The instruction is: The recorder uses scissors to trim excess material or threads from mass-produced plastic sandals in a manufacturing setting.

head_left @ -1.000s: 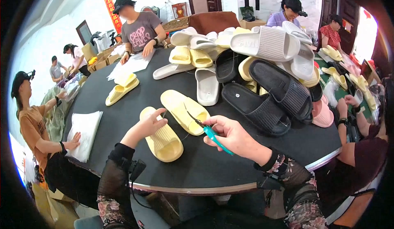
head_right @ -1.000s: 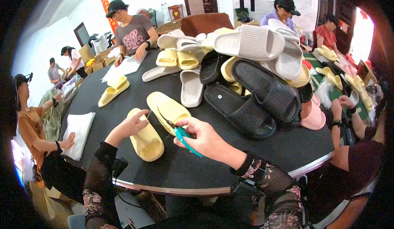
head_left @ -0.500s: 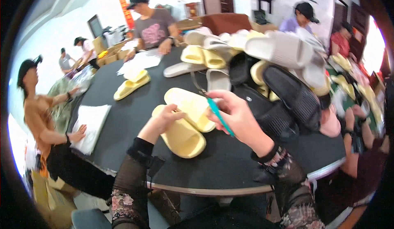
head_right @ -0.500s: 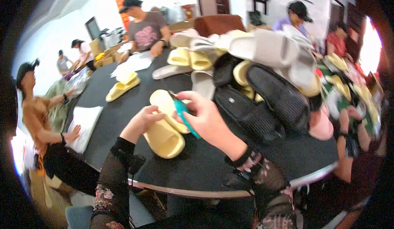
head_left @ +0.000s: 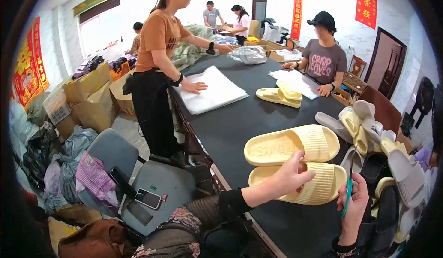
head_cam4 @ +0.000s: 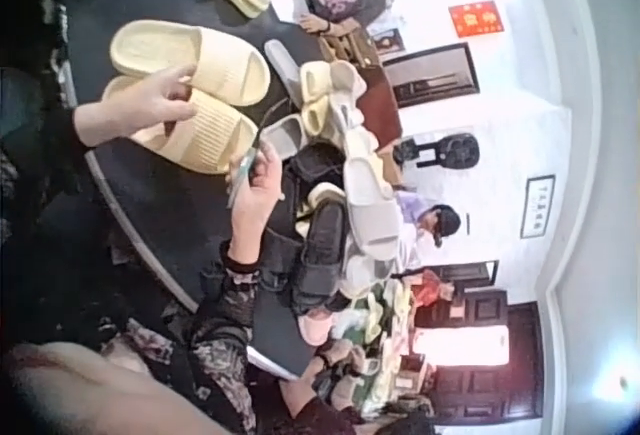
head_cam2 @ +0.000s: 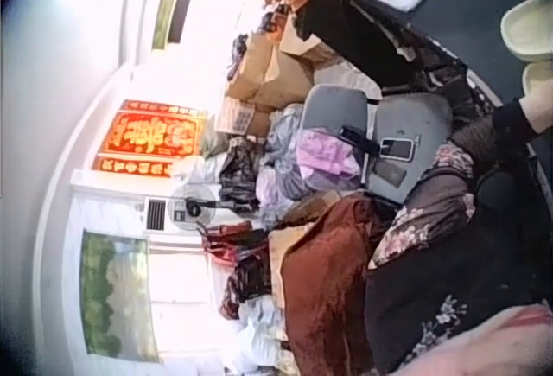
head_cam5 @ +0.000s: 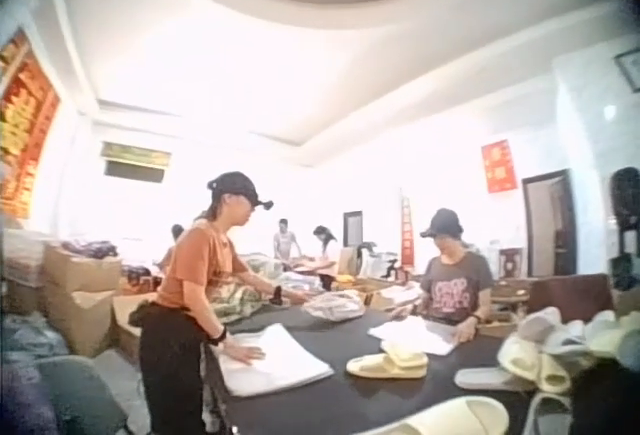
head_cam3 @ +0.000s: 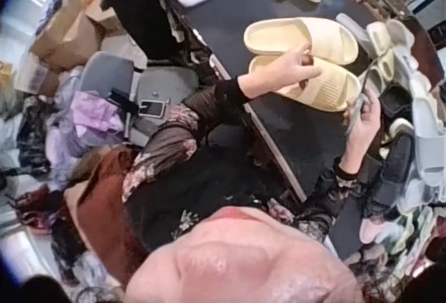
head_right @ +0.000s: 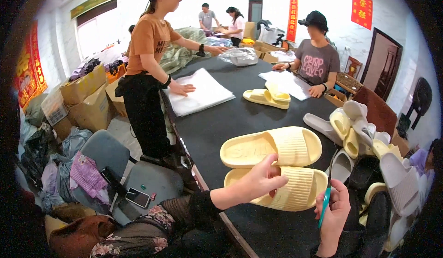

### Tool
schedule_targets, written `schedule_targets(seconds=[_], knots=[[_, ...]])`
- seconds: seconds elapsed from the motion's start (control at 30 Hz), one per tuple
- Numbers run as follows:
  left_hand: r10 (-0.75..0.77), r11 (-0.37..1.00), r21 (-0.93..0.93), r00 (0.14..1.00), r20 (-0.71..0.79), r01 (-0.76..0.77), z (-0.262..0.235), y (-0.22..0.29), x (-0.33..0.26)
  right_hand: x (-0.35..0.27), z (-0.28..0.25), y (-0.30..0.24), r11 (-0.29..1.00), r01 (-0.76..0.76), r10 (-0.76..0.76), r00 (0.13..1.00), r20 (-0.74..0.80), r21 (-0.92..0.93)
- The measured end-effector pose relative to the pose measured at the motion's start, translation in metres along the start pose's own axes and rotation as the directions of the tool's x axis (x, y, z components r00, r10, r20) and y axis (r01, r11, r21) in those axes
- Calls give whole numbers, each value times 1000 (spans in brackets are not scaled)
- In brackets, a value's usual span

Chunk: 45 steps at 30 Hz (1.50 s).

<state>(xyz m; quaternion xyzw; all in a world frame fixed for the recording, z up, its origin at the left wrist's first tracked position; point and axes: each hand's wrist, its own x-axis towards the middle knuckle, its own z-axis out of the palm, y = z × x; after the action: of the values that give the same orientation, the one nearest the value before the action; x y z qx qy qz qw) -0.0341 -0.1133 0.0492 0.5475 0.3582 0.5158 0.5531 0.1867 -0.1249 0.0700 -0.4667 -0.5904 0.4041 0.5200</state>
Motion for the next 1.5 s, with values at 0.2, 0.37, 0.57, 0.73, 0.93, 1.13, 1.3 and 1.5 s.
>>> schedule_targets(seconds=[0.2, 0.37, 0.57, 0.73, 0.93, 1.13, 1.3, 1.5], knots=[[102, 995, 6, 991, -92, -102, 10, 1, -11, -2, -7, 1, 981, 160, -149, 984, 99, -111], [253, 959, -90, 955, -152, -269, 17, -4, -19, -8, -2, -7, 987, 90, -78, 993, 92, -132], [292, 949, -51, 926, -239, -312, 20, -1, -36, -12, -6, 2, 941, 203, -168, 975, 149, -270], [343, 938, 179, 877, -337, -298, 14, 2, -51, -15, -2, -16, 822, 362, -305, 932, 196, -440], [309, 950, 86, 872, -379, -299, 27, 0, -45, -5, -13, -3, 762, 432, -361, 902, 237, -482], [395, 917, 134, 815, -425, -375, 38, -4, -50, -11, -29, -8, 765, 453, -337, 887, 315, -458], [472, 873, 136, 742, -476, -469, 34, -8, -47, -14, -31, -6, 781, 456, -315, 878, 360, -426], [474, 867, 117, 730, -492, -485, 28, -6, -52, -14, -27, -9, 804, 448, -287, 869, 403, -391]])
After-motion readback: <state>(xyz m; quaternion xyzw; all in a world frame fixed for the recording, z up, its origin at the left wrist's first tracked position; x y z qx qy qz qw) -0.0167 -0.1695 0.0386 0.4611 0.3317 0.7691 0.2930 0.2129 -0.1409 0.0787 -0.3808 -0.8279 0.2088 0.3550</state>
